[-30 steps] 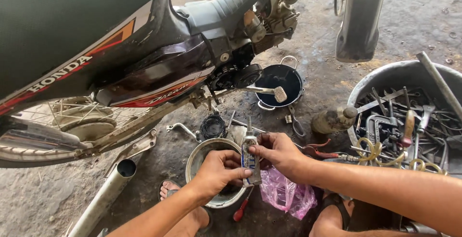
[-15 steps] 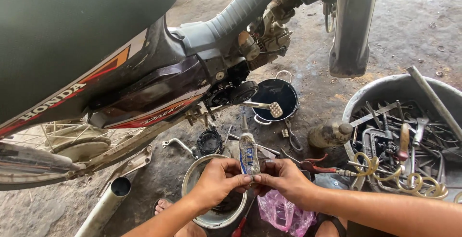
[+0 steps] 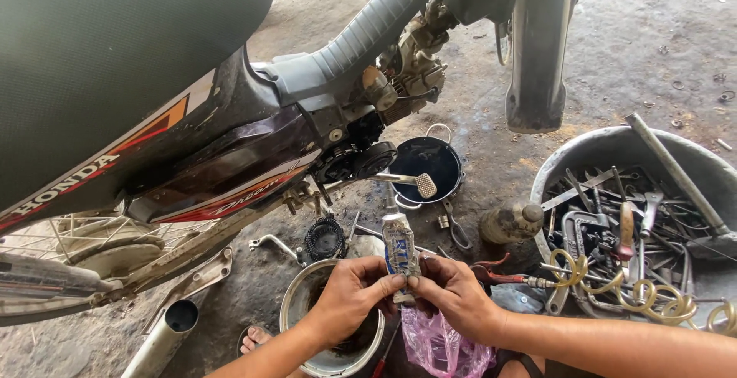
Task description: The person cleans the inside of a motorcycle engine casing with a cloth, then applies sealant from a tube onto the casing edges using a small metal tool to spread it evenly.
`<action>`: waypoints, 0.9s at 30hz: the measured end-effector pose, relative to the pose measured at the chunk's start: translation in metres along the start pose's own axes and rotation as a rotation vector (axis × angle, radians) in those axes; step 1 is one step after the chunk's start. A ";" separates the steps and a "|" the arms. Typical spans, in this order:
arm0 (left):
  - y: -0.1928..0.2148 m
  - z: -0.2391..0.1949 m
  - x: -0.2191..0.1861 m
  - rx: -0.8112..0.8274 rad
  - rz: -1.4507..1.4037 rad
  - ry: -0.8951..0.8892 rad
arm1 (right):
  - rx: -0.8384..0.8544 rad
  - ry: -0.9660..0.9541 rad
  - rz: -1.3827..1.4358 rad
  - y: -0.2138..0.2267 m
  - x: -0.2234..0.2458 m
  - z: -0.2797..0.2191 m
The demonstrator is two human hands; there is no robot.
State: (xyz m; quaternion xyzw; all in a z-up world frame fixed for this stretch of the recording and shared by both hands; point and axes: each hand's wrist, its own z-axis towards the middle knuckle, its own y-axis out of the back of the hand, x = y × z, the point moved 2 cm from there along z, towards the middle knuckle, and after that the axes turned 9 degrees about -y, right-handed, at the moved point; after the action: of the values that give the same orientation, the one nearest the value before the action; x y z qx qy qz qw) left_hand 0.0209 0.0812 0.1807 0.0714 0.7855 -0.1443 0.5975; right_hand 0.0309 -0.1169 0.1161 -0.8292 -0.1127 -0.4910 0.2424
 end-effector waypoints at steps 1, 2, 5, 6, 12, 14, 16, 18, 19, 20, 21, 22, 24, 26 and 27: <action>0.001 0.000 -0.001 0.016 0.017 -0.013 | 0.048 -0.003 -0.016 0.000 0.008 -0.001; 0.001 0.000 -0.003 0.031 0.034 -0.026 | 0.096 -0.006 -0.032 -0.001 0.016 -0.002; -0.006 -0.002 -0.009 0.029 -0.021 -0.048 | 0.183 -0.013 0.004 -0.003 0.027 -0.001; -0.007 -0.003 -0.006 0.030 -0.020 -0.050 | 0.183 -0.011 0.003 0.001 0.019 0.001; -0.021 -0.005 -0.007 -0.015 -0.036 -0.250 | 0.095 0.088 -0.062 0.001 0.017 -0.009; -0.018 -0.005 -0.001 0.010 0.000 -0.258 | 0.100 0.089 -0.019 0.003 0.011 -0.008; -0.013 -0.004 0.000 0.032 0.063 -0.229 | 0.137 0.106 0.001 0.004 0.010 -0.007; -0.010 -0.005 0.002 0.048 0.122 -0.201 | 0.177 0.120 0.017 0.003 0.018 -0.007; -0.009 -0.005 0.001 0.053 0.152 -0.222 | 0.202 0.148 -0.043 0.002 0.026 -0.007; -0.009 -0.004 0.001 0.059 0.183 -0.242 | 0.227 0.175 -0.103 0.001 0.034 -0.007; -0.010 -0.006 0.000 0.056 0.180 -0.241 | 0.229 0.172 -0.104 -0.001 0.035 -0.007; -0.011 -0.008 -0.001 0.044 0.163 -0.257 | 0.236 0.182 -0.135 -0.002 0.037 -0.008; -0.013 -0.008 -0.002 0.034 0.150 -0.282 | 0.243 0.201 -0.170 -0.005 0.041 -0.008; -0.015 -0.009 0.000 0.004 0.111 -0.295 | 0.228 0.203 -0.160 -0.008 0.042 -0.009; -0.016 -0.010 0.000 0.005 0.112 -0.296 | 0.228 0.205 -0.159 -0.008 0.035 -0.010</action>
State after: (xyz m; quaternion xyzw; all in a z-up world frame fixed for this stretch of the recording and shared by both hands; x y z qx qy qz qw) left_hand 0.0071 0.0693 0.1849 0.0946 0.6833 -0.1216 0.7137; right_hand 0.0371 -0.1169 0.1524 -0.7304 -0.2078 -0.5746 0.3053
